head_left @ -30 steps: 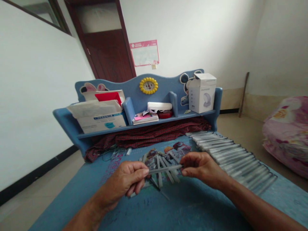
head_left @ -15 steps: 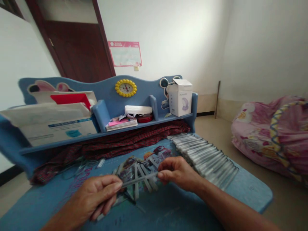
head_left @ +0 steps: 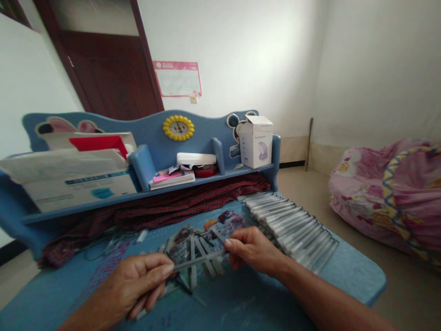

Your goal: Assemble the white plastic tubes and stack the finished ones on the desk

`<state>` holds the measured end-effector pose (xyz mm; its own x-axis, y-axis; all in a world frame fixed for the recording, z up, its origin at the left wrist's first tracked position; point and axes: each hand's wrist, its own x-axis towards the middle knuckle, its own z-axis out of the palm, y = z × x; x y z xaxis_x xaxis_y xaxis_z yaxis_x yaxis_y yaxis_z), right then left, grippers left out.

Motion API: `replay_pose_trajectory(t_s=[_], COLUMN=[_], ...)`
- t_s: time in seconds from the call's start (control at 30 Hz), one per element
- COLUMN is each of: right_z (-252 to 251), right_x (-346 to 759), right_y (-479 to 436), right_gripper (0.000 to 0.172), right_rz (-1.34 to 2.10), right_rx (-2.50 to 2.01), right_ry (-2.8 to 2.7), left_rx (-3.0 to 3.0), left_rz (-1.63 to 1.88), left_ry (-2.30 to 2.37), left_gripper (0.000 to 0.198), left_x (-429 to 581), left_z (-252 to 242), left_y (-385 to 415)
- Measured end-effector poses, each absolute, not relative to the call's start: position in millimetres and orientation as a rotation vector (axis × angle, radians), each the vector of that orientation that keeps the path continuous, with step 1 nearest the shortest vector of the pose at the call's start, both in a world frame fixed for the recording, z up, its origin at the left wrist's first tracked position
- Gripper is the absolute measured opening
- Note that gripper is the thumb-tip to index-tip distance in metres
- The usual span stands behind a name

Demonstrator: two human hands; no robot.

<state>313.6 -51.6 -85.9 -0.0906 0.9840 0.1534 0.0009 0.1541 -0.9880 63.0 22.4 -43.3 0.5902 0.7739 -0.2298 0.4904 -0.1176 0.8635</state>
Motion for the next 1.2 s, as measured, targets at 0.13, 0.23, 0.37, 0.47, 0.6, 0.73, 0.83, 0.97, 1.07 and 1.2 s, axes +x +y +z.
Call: replay_pose_trajectory(t_s=[0.13,0.23,0.37,0.47,0.6,0.73,0.83,0.97,1.07,1.2], right_z=[-88.4,-88.1,-85.9,-84.1,-83.8,-86.3,-88.0,-88.1,-86.1,-84.4], right_x=[312.2,312.7,314.1,313.8,311.8,310.9,312.4,314.0,313.1,311.2], right_y=[-51.5,-52.6,-53.7,-54.3,-54.1,-52.9,-52.6,-52.3,-52.1,-51.7], right_gripper=[0.038,0.031,0.025,0.024,0.026,0.029,0.023,0.018,0.016,0.016], right_rz=[1.179,1.189,1.198,1.201,1.202,1.234,1.233,1.18,1.177,1.209], right_rx=[-1.085,-1.074,-1.03,-1.008,-1.074,-1.111,-1.081,-1.048,-1.012,-0.972], right_ry=[-1.351,-1.333,-1.307,-1.282,-1.312,-1.301,-1.272,-1.278,-1.237,-1.151], left_rx=[1.748,1.742,1.754,1.757,1.758,1.757,1.754,1.761,1.756,1.757], left_rz=[0.319,0.302,0.288,0.286,0.293,0.293,0.288,0.304,0.303,0.304], left_ry=[1.025,1.02,1.008,0.995,1.009,1.007,1.005,1.025,1.034,1.041], left_gripper=[0.048,0.048,0.048,0.048,0.047,0.046,0.047,0.047,0.049,0.048], left_x=[61.9,61.6,61.8,60.9,59.9,58.9,57.1,56.5,57.9,58.1], left_z=[-44.8,-45.3,-45.8,-46.6,-46.9,-46.2,-45.6,-43.8,-41.5,-38.9], left_y=[22.9,23.4,24.8,25.5,25.0,24.7,25.4,26.4,25.9,24.5])
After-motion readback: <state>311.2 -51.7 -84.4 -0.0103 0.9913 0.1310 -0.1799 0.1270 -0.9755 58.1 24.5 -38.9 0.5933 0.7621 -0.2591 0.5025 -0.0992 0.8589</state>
